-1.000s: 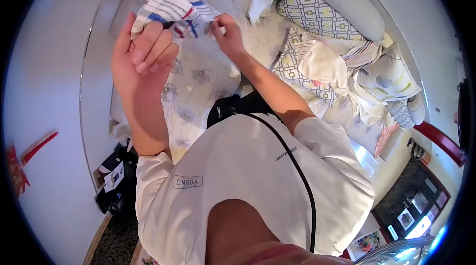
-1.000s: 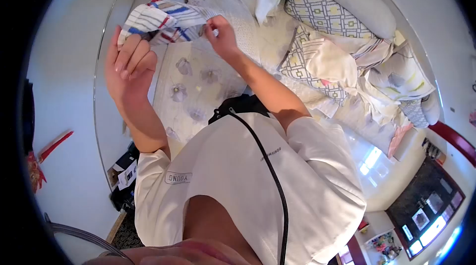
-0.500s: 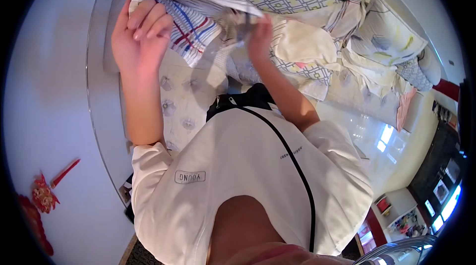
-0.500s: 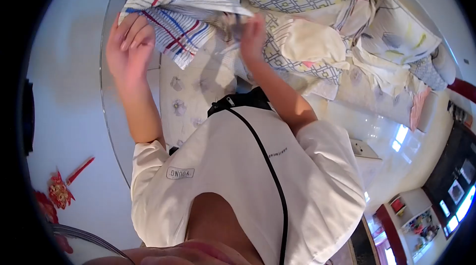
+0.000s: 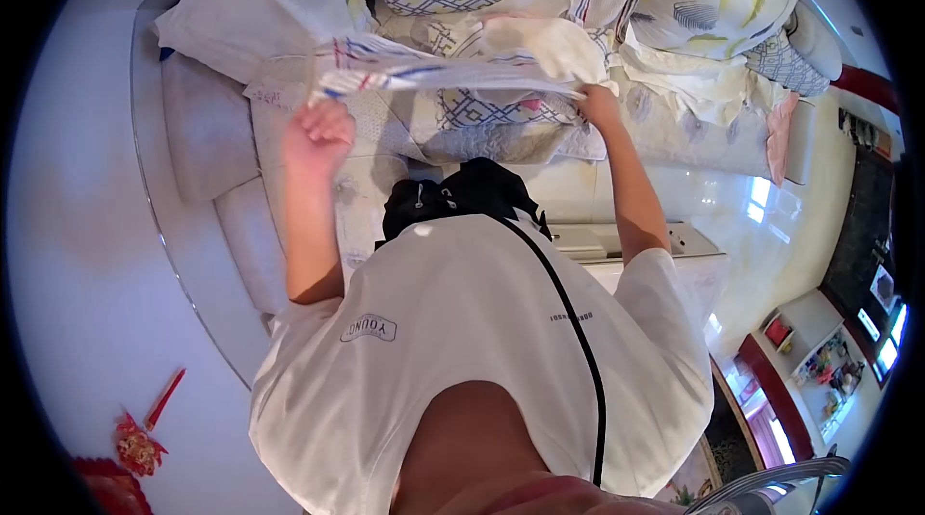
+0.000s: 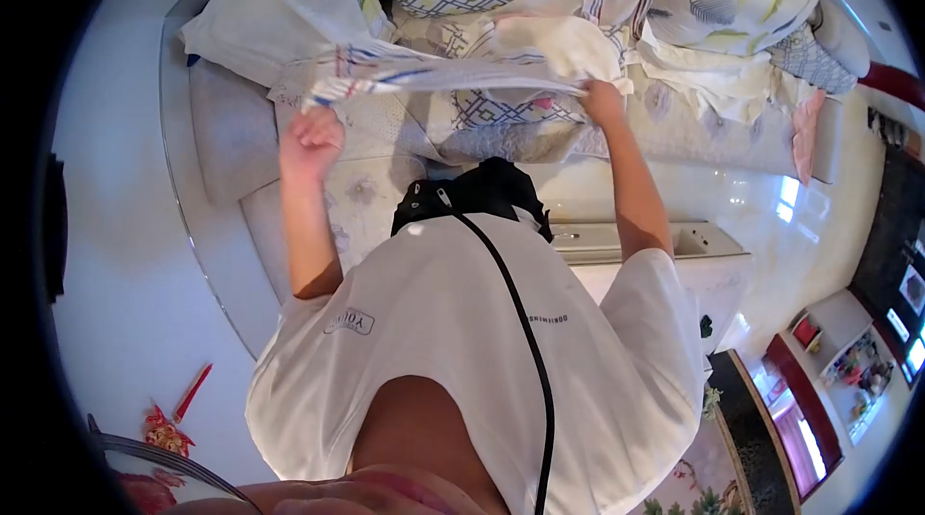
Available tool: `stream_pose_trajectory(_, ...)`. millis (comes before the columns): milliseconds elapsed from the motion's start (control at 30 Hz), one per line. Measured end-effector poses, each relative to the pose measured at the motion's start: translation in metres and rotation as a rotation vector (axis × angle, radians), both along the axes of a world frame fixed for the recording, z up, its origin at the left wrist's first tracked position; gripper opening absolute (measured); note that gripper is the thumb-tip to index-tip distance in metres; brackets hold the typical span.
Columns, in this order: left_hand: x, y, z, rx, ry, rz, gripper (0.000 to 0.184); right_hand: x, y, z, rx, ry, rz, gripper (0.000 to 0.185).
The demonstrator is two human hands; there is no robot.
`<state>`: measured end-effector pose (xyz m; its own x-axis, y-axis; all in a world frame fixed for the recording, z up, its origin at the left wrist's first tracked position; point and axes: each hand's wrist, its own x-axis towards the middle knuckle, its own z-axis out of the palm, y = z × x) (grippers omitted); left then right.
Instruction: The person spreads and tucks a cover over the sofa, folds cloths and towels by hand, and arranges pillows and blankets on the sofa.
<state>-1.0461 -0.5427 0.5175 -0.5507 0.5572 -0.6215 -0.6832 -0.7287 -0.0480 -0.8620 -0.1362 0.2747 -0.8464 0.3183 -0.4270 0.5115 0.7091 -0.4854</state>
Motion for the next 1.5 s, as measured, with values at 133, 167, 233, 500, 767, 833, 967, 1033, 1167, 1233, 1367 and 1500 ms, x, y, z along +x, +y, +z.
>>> stream_pose_trajectory(133, 0.037, -0.004, -0.059, -0.106, -0.223, 0.059, 0.024, 0.069, 0.046, -0.036, 0.195, -0.149, -0.18, 0.024)
stream_pose_trajectory(167, 0.041, -0.005, -0.069, -0.111, -0.232, 0.054, 0.024, 0.084, 0.052, -0.03, 0.198, -0.129, -0.248, 0.021)
stream_pose_trajectory(233, 0.041, -0.006, -0.085, -0.121, -0.27, 0.118, 0.025, 0.108, 0.078, -0.027, 0.267, 0.239, -0.239, 0.019)
stream_pose_trajectory(500, -0.064, 0.055, -0.253, -0.179, -0.275, -0.051, 0.032, 0.027, 0.185, -0.04, 0.239, 0.238, -0.258, 0.013)
stream_pose_trajectory(767, -0.128, 0.114, -0.491, -0.414, -0.318, 0.023, 0.053, -0.085, 0.236, -0.219, 0.473, 0.054, -0.203, 0.021)
stream_pose_trajectory(833, -0.111, 0.115, -0.492, -0.596, -0.222, -0.013, 0.054, -0.109, 0.182, -0.246, 0.509, 0.084, -0.31, 0.025)
stream_pose_trajectory(967, -0.024, 0.022, -0.545, -0.408, -0.1, -0.215, 0.043, -0.121, 0.007, -0.28, 0.52, 0.323, -0.025, 0.033)
stream_pose_trajectory(1033, 0.046, -0.028, -0.521, -0.452, -0.193, -0.033, 0.035, -0.123, -0.109, -0.236, 0.455, 0.333, -0.034, 0.04)
stream_pose_trajectory(1167, 0.107, -0.158, -0.485, -1.115, -0.296, -0.499, 0.027, -0.093, -0.32, -0.215, 0.036, 0.179, 0.124, 0.048)
stream_pose_trajectory(1233, 0.12, -0.225, -0.495, -1.104, -0.315, -0.432, 0.028, -0.1, -0.401, -0.236, -0.349, 0.095, 0.292, 0.053)
stream_pose_trajectory(1367, 0.122, -0.321, -0.497, -1.082, -0.194, -0.197, 0.028, -0.2, -0.504, -0.368, -0.186, 0.248, 0.362, 0.06)
stream_pose_trajectory(1500, 0.11, -0.401, -0.501, -1.086, -0.128, -0.067, 0.029, -0.356, -0.558, -0.444, -0.353, 0.478, 0.086, 0.065)
